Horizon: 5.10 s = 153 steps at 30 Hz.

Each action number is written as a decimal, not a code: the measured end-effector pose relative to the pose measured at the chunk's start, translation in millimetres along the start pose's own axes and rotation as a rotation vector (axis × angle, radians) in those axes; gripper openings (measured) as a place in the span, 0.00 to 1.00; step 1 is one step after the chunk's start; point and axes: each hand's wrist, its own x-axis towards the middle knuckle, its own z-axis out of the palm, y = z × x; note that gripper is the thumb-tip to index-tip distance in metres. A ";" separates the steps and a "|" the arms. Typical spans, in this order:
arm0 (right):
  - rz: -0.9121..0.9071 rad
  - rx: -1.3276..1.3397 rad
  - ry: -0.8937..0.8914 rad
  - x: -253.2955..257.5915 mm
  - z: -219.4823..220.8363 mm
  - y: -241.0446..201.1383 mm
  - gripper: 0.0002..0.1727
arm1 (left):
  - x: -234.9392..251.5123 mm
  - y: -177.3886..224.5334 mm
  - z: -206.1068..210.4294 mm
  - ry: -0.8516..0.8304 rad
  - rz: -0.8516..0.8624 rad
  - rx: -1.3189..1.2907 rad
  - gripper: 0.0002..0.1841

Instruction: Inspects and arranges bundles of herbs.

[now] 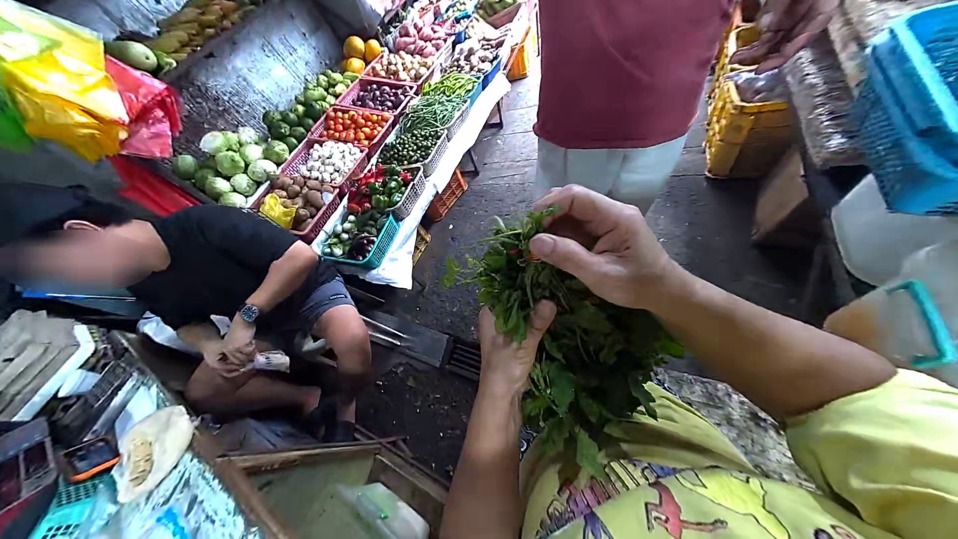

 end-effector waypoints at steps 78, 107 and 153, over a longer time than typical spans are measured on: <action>0.101 -0.155 -0.068 -24.0 -11.6 20.3 0.19 | 19.1 -30.0 -1.9 -0.053 0.122 0.059 0.18; 0.116 0.000 -0.162 -26.2 -12.4 21.2 0.16 | -0.5 -23.0 -7.7 0.028 0.026 0.020 0.34; -0.063 -0.003 -0.052 -25.7 -5.3 3.3 0.12 | 38.3 2.7 -24.2 0.060 0.055 0.055 0.18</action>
